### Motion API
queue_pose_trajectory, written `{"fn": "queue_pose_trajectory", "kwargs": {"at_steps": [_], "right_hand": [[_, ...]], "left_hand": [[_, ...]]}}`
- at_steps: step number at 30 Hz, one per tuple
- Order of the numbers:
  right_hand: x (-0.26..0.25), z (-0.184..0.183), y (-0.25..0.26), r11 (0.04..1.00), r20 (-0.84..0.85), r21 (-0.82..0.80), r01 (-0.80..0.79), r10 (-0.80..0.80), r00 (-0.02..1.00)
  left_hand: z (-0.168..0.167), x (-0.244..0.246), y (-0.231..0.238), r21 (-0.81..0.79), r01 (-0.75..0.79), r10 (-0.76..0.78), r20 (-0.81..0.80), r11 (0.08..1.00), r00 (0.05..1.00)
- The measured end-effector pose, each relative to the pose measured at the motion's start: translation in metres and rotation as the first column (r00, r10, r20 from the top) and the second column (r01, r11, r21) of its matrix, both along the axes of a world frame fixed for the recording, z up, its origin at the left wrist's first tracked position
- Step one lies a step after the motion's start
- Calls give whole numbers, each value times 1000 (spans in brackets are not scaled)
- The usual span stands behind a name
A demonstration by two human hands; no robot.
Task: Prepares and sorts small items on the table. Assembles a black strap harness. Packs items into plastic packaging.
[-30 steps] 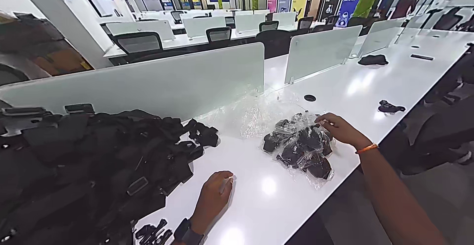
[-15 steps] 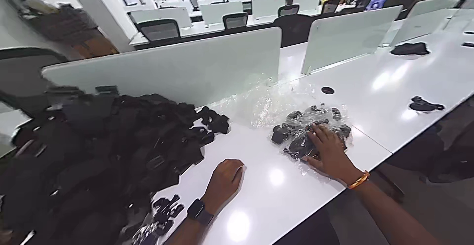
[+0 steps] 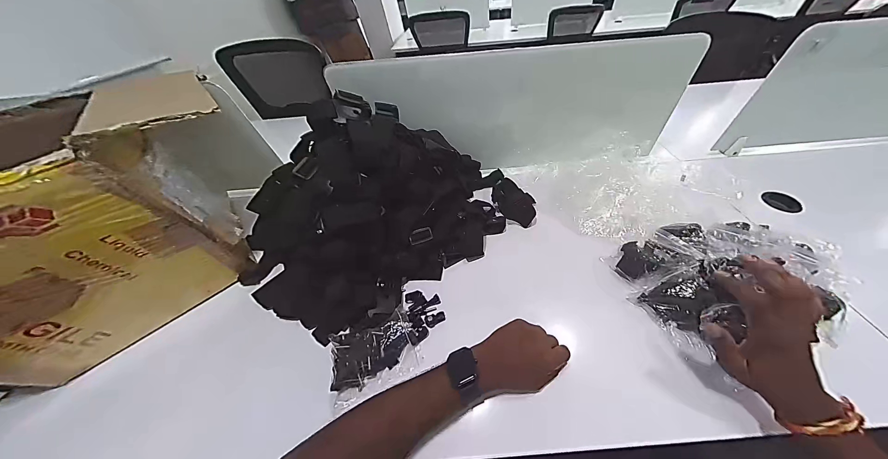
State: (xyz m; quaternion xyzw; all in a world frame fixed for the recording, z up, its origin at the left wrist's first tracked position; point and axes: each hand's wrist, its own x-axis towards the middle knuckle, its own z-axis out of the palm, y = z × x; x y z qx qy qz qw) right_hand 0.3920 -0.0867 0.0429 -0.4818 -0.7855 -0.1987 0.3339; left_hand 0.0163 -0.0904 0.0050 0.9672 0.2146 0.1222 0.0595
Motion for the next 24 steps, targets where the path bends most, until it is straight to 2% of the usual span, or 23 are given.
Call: {"fn": "queue_pose_trajectory", "kwargs": {"at_steps": [2, 5, 8, 10, 12, 13, 15, 16, 18, 21, 24], "right_hand": [[-36, 2, 2, 988, -3, -37, -152, 152, 988], [-99, -5, 21, 905, 29, -298, -305, 328, 944], [-156, -12, 50, 710, 151, -654, -262, 462, 874], [-190, -19, 75, 664, 220, -719, -207, 500, 838], [-215, -24, 103, 692, 190, -688, -216, 460, 867], [-226, -25, 115, 726, 146, -657, -203, 387, 910], [-246, -24, 139, 792, 38, -605, -80, 129, 991], [-253, -25, 153, 817, 4, -577, -10, 15, 1000], [-261, -29, 183, 834, -17, -546, 77, -102, 995], [-263, -30, 203, 795, -3, -599, 98, -125, 992], [-257, -24, 186, 764, 42, -641, 68, -54, 998]], "left_hand": [[-3, 0, 0, -25, 24, -23, 20, 999, 1000], [-6, 2, -6, -33, 102, -99, 82, 994, 992], [-9, 2, -10, -33, 159, -153, 132, 987, 979], [-10, 1, -8, -56, 190, -178, 166, 980, 970], [-9, -2, -3, -113, 208, -183, 193, 972, 964], [-10, -2, 1, -146, 212, -180, 206, 966, 962], [-11, -3, 9, -197, 209, -161, 234, 958, 959], [-12, -4, 12, -216, 205, -146, 262, 955, 954], [-13, -6, 16, -259, 185, -97, 319, 948, 943], [-13, -8, 19, -313, 139, -23, 348, 940, 937], [-12, -9, 21, -367, 104, 27, 337, 925, 941]]}}
